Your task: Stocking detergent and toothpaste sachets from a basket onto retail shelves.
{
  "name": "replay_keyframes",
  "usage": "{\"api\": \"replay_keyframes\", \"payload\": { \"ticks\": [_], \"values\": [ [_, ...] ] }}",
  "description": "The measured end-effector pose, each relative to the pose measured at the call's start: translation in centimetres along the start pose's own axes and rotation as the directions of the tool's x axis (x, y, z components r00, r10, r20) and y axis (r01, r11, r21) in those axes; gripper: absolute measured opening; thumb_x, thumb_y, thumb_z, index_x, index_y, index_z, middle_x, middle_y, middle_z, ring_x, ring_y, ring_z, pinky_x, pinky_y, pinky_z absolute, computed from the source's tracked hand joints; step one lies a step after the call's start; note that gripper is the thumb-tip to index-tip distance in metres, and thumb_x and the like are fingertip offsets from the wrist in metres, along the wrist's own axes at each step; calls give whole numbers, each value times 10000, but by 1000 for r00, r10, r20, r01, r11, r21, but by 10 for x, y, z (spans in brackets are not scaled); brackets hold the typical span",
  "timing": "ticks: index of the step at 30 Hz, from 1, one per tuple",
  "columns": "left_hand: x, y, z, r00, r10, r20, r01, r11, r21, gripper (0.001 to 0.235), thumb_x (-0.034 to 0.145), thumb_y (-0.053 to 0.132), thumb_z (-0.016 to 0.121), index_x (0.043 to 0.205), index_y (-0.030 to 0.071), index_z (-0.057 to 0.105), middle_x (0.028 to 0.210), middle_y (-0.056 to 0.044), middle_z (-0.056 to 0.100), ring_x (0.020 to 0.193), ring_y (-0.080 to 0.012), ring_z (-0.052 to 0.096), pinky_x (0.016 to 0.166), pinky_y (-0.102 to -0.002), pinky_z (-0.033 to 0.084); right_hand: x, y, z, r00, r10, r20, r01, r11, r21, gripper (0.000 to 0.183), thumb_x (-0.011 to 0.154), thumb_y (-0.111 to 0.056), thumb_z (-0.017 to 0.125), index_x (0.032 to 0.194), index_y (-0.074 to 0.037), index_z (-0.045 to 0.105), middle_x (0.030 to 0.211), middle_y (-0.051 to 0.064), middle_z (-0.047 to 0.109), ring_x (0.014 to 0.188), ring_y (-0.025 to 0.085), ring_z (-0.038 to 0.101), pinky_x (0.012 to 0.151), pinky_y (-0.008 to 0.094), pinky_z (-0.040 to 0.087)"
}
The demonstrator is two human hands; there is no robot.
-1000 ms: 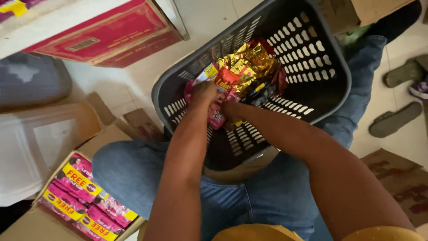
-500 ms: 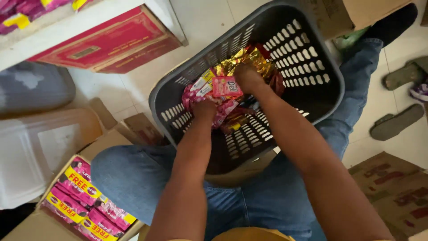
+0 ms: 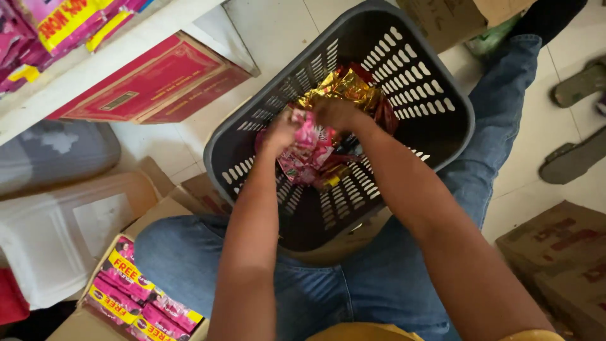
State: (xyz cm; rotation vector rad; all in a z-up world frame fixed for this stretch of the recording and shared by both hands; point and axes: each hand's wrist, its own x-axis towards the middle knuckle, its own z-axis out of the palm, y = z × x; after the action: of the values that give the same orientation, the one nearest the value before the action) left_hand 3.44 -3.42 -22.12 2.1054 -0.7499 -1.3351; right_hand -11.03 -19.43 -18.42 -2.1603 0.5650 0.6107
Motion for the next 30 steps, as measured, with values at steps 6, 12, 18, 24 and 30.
{"api": "replay_keyframes", "payload": {
  "ticks": [6, 12, 18, 24, 30],
  "values": [
    [-1, 14, 2, 999, -41, 27, 49, 795, -604, 302, 993, 148, 698, 1261, 29, 626, 1120, -107, 733, 954, -225, 683, 807, -334, 581, -15, 8, -26, 984, 170, -45, -95, 730, 677, 349, 911, -289, 772, 1150, -37, 737, 1082, 146, 767, 904, 240, 724, 725, 377, 595],
    [-21, 42, -7, 984, -59, 167, 158, 715, -681, 385, 920, 59, 666, 1295, 46, 580, 1242, -124, 644, 1060, -268, 675, 664, -435, 651, -26, -20, -37, 982, 187, 20, -127, 580, 804, 342, 944, -314, 751, 1155, -48, 713, 934, 64, 663, 791, 168, 604, 621, 350, 544],
    [-29, 53, -13, 987, -108, 122, 162, 743, -649, 369, 964, 38, 662, 1319, 13, 566, 1251, -123, 638, 1061, -274, 679, 676, -437, 688, -48, -51, -66, 981, 188, -46, -93, 669, 737, 405, 961, -316, 738, 1158, 35, 695, 940, 108, 671, 800, 178, 657, 636, 364, 595],
    [-72, 73, -32, 1000, 1, 15, 11, 636, -771, 384, 965, 54, 588, 1345, 81, 536, 1228, -90, 662, 1060, -257, 697, 782, -443, 696, -93, -78, -87, 996, -55, -72, 89, 753, 652, 423, 917, -218, 681, 1308, -69, 621, 970, 71, 728, 802, 164, 691, 643, 329, 600],
    [-81, 82, -20, 848, 319, -423, -394, 914, -99, 507, 881, 81, 756, 1350, 56, 567, 1236, -195, 697, 1102, -303, 665, 931, -461, 539, -79, -6, -35, 759, -335, -558, 588, 720, 368, 312, 1020, -136, 555, 1308, -25, 607, 1119, 52, 709, 999, 140, 684, 818, 310, 571]
  ]
}}
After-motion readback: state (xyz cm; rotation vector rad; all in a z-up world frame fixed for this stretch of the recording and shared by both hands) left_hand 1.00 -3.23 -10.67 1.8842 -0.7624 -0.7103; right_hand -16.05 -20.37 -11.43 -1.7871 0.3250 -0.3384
